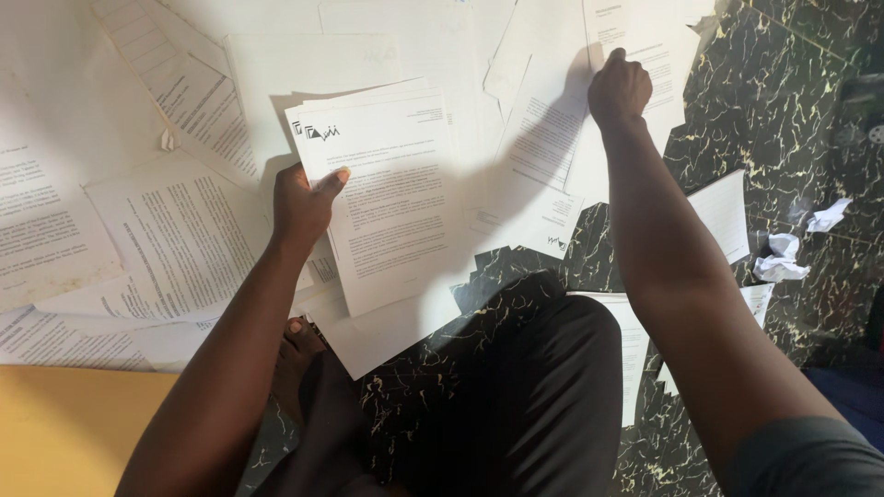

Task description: The person sits on the floor and sorts through a large pile of printed documents, flipping through pages and organizing them into stacks. They place some papers into a yellow envelope and continue arranging the remaining sheets.

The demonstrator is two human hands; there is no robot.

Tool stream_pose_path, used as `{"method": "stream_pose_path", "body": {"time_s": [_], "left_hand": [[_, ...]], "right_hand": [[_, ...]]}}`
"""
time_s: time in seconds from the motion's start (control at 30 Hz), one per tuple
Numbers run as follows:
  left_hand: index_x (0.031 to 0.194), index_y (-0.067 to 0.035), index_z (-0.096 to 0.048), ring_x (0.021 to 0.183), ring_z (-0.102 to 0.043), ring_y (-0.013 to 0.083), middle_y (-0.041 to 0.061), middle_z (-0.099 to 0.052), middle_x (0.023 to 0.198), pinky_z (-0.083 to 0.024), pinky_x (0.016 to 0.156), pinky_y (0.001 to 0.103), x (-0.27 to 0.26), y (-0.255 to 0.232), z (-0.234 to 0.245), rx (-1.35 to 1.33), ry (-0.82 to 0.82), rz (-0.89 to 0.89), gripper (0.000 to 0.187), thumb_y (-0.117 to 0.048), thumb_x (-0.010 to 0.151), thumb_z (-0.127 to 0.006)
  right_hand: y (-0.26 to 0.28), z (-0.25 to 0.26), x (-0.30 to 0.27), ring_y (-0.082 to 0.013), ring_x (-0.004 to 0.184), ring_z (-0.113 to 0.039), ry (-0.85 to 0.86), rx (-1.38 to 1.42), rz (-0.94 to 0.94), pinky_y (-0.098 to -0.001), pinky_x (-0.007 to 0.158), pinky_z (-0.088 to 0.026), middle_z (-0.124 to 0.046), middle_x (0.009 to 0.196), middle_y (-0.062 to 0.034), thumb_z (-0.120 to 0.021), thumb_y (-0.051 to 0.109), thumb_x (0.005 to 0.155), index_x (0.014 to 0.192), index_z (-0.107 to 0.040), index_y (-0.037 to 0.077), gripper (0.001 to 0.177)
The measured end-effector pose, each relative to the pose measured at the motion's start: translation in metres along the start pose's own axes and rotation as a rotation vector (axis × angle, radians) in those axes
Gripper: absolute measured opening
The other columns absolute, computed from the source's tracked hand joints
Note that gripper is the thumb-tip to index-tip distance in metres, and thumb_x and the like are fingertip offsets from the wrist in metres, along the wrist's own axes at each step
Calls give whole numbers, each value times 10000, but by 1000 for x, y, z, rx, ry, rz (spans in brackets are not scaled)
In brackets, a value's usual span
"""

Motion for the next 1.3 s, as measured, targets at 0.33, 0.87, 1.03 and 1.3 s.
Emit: {"method": "stream_pose_path", "body": {"time_s": [0.33,0.87,1.03,1.3], "left_hand": [[1126,24,-718,925,-716,164,107,-777,1031,-538,825,314,0,0,0,-11,16,-56,239,-100,922,-714],[1116,31,-726,917,-722,179,109,-778,1000,-537,825,324,10,18,5,22,-52,-214,261,-142,922,-743],[1111,15,-736,881,-695,140,81,-771,961,-529,801,313,10,26,2,13,-45,-141,280,-223,966,-709],[1102,13,-736,917,-689,121,71,-763,1017,-537,817,293,6,11,4,-64,25,-144,274,-156,901,-814]], "right_hand": [[33,24,-22,-478,804,-700,80,-55,97,-561,726,-544,-694,842,-309,-592,177,989,1152,-541,-50,284],[147,71,-109,-398,727,-711,78,21,217,-518,677,-567,-713,784,-236,-616,198,824,943,-713,-6,256],[309,93,-261,-349,845,-707,588,241,289,-500,790,-563,-725,894,-189,-576,256,878,1122,-653,23,346],[397,150,-316,-337,736,-727,637,502,384,-456,638,-556,-725,873,-197,-665,233,860,972,-626,-17,276]]}}
Point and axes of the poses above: each hand's wrist, its own x-axis towards the middle knuckle, its own z-axis out of the back of the hand, y = z × x, the point moved 5 cm from there along x, towards the middle knuckle
